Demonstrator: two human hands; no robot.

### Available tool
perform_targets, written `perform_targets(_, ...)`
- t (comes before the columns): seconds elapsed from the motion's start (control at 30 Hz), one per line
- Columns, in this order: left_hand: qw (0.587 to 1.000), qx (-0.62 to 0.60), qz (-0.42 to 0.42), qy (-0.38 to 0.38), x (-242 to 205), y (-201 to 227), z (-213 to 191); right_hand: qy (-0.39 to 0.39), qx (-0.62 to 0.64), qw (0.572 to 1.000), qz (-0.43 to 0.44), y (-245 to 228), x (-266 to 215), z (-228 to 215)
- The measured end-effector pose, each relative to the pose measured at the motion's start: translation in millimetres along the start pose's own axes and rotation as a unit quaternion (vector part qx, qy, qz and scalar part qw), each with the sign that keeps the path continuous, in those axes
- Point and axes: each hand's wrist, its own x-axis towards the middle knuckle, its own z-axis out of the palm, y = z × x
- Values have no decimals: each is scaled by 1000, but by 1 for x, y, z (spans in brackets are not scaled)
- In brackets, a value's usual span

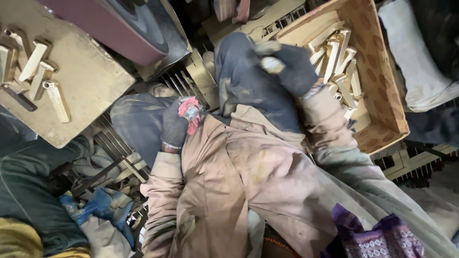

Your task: The person sits on the floor and repeatedly sands small wooden pieces using a belt sander. They hold each piece with a cloth, press it against the moving belt, and then place the finished piece into a nearby wooden crate.

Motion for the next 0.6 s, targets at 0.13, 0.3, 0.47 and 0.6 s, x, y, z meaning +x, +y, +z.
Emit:
perform_targets(0.13,997,-59,-31,28,-2,2,1,-61,-72,994,-60,-13,30,42)
perform_targets(0.3,987,-150,-7,58,-4,-2,-6,-23,-165,981,-99,3,61,85)
perform_targets(0.47,980,-155,66,107,-8,-1,-23,0,-256,959,-118,22,70,101)
perform_targets(0.6,959,-213,98,160,-15,12,-57,-9,-256,959,-124,28,70,100)
